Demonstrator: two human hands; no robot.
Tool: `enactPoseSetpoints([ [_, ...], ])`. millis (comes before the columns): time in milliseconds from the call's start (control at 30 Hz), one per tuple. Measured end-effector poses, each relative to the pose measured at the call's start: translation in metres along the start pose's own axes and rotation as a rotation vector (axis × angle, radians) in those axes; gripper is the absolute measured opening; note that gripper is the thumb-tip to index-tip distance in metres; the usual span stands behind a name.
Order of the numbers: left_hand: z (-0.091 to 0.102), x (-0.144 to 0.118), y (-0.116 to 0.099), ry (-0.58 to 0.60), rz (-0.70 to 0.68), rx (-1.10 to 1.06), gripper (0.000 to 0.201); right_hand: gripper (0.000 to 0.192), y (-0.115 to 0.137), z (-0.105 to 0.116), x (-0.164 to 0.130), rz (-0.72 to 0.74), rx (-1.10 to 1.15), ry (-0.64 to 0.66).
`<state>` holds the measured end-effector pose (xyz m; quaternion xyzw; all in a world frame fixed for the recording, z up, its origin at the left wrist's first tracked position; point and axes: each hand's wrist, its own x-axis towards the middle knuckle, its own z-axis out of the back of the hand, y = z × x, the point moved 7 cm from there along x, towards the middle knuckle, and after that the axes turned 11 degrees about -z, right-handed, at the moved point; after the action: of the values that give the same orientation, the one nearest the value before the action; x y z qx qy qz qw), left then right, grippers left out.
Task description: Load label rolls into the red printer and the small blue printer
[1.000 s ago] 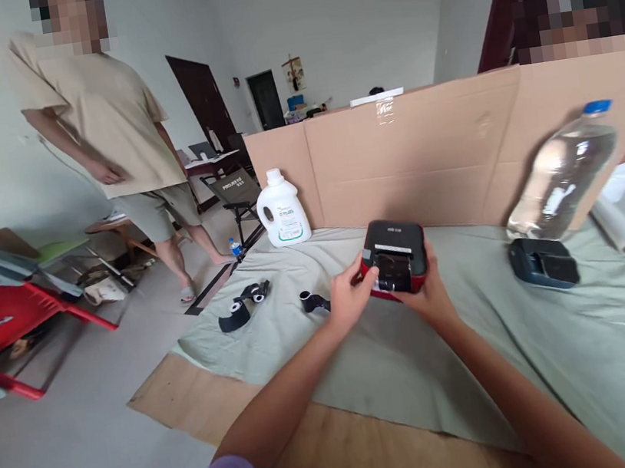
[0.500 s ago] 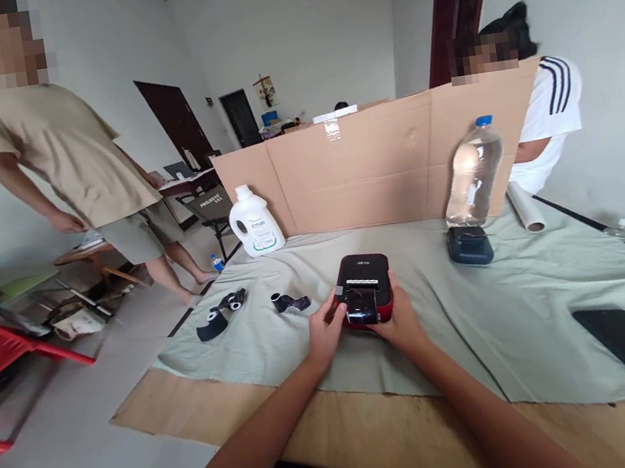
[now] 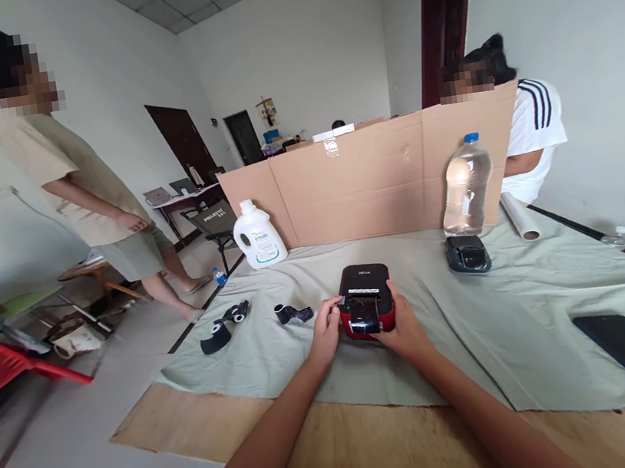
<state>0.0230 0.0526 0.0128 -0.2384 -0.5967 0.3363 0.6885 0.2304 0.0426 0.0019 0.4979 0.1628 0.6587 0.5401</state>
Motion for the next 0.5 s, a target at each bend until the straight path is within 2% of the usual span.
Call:
enactPoseSetpoints([
  [500,-0.0035,0.0046,0.0094,0.019,0.102,-0.051,0.034,0.107,-0.0064,-0.0017,0.0022,0.019,-0.019,-0.023],
])
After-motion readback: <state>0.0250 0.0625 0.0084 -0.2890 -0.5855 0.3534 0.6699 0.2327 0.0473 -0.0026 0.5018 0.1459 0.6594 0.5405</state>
